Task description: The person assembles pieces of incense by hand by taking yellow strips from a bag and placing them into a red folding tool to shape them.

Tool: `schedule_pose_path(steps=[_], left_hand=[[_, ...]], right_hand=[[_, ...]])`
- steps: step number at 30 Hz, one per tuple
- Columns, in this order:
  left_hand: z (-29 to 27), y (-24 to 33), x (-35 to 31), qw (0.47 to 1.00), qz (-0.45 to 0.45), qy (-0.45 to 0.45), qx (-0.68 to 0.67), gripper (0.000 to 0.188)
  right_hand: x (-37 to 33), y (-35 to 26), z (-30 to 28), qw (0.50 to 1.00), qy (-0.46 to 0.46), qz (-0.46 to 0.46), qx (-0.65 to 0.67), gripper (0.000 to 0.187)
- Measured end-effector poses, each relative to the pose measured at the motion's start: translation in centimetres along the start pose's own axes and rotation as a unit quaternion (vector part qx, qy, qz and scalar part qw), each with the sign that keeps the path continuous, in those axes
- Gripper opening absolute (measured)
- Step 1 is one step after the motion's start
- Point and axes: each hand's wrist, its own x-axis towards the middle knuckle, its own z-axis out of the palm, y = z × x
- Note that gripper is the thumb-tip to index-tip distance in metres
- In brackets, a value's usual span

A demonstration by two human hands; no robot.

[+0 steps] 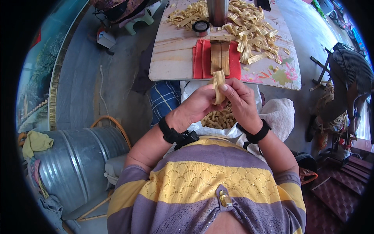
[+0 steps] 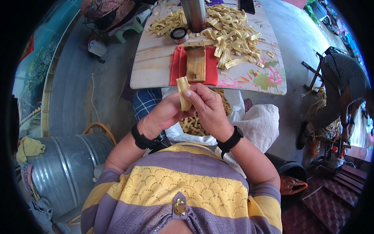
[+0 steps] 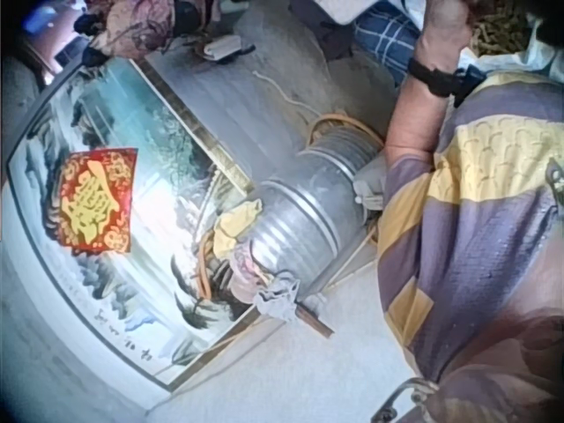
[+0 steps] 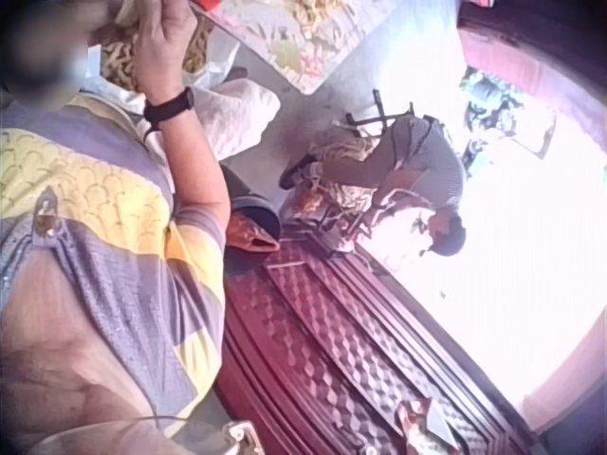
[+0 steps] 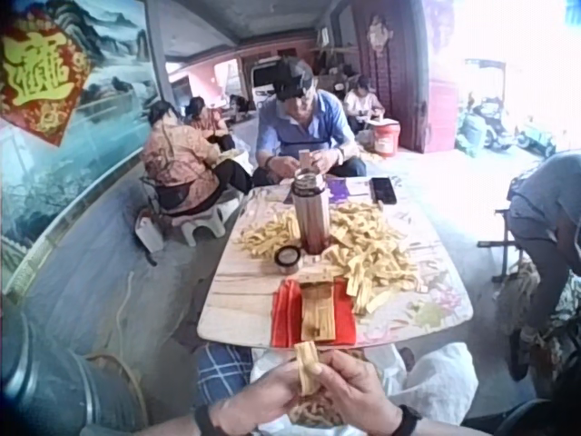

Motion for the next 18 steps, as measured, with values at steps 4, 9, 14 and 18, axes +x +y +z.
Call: schedule_pose_path(steps=[4,9,14,18], left_hand=[[0.4,-0.5,-0.5,0.923,0.108,0.034,0.368,0.021],[1.0,2.1,-1.2,0.596,0.381,0.187,0.681,0.025],[1.1,2.5,-0.6,0.583,0.519,0.197,0.593,0.026],[0.9,3.0,-0.4,0.578,0.501,0.191,0.615,0.019]], right_hand=[[0.4,0.3,0.1,0.963,0.053,-0.137,-0.227,0.018],[1.3,1.4,-0.6,0.982,0.077,-0.035,-0.17,0.021],[1.6,-0.2,0.8,0.928,-0.038,0.14,0.344,0.015],[1.2,-0.3,0.6,0.99,0.012,-0.022,-0.139,0.019]])
